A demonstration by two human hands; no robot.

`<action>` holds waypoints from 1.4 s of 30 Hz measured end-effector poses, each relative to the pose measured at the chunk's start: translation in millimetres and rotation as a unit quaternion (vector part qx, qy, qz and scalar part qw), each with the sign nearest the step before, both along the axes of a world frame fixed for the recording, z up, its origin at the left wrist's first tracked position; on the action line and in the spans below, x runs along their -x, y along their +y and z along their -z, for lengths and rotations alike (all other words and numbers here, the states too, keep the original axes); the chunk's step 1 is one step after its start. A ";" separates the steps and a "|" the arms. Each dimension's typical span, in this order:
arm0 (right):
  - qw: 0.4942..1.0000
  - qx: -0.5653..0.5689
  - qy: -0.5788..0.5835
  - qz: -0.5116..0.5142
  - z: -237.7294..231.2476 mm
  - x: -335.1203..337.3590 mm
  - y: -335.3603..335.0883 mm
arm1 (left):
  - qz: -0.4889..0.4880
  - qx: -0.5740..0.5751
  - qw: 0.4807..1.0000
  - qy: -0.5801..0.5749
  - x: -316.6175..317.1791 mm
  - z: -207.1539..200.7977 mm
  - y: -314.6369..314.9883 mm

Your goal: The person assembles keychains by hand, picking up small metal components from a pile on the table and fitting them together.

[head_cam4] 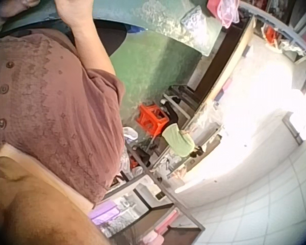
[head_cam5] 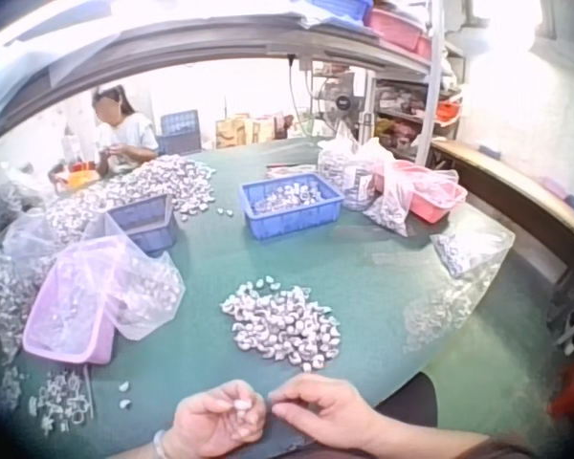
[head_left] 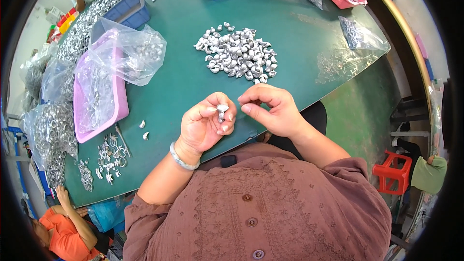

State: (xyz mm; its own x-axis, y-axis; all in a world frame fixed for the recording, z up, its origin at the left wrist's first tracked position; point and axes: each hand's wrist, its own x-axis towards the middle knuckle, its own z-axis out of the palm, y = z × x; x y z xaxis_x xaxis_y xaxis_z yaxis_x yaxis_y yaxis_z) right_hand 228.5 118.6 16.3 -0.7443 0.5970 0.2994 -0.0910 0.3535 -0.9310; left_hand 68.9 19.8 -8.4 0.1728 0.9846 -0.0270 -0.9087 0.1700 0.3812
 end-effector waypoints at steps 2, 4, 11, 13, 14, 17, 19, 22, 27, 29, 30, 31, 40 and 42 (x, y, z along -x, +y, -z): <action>0.998 -0.030 0.040 -0.030 -2.0 5.8 -4.6 | 0.004 0.011 1.000 0.006 -1.0 -1.1 -0.6; 0.998 -0.047 0.038 -0.023 -1.0 7.2 -6.4 | 0.009 0.022 1.000 0.012 -1.9 -0.9 -0.5; 0.998 -0.054 0.019 -0.011 -4.9 8.8 -13.1 | 0.002 0.028 0.999 0.038 -1.9 1.0 -2.2; 0.999 -0.048 0.013 -0.006 -5.2 8.7 -14.2 | -0.003 0.023 0.998 0.050 -2.4 1.2 -2.1; 0.998 -0.057 0.012 -0.005 -5.2 8.7 -14.6 | -0.002 0.026 0.998 0.059 -2.5 1.3 -2.2; 0.998 -0.065 0.015 -0.001 -5.1 9.6 -16.2 | -0.006 0.039 0.997 0.073 -3.9 -1.4 -2.4; 0.998 -0.062 0.018 0.002 -4.1 10.1 -17.2 | -0.009 0.049 0.996 0.078 -4.6 -1.9 -2.7; 0.998 -0.060 0.012 0.008 -4.6 11.1 -16.4 | -0.007 0.045 0.997 0.068 -4.0 -1.0 -3.6; 0.964 -0.257 -0.019 0.068 -9.0 11.0 17.7 | 0.014 0.015 1.000 0.013 -0.2 4.5 -1.7; 0.937 -0.319 -0.093 0.105 -7.4 12.9 30.1 | -0.002 0.039 0.999 0.027 -1.2 -0.5 -0.9; 0.923 -0.348 -0.116 0.117 -6.0 14.5 34.4 | -0.019 0.064 0.997 0.042 -1.3 -3.0 -0.2; 0.922 -0.349 -0.117 0.117 -4.0 16.9 37.8 | -0.018 0.062 0.997 0.041 -1.2 -3.2 0.4; 0.872 -0.436 -0.195 0.105 8.4 38.9 43.4 | -0.101 0.149 0.981 0.074 8.6 0.2 -2.7; 0.860 -0.453 -0.216 0.090 7.0 39.8 43.3 | -0.103 0.161 0.977 0.094 8.1 -2.6 -2.3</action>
State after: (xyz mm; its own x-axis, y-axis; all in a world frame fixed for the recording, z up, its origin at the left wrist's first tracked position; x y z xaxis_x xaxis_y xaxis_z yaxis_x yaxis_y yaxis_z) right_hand 188.7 161.9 9.3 -0.8226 0.3820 0.4211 0.3269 0.9238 -0.1994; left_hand 60.8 17.5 -5.8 -0.0652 0.9330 -0.3539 -0.8552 0.1304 0.5016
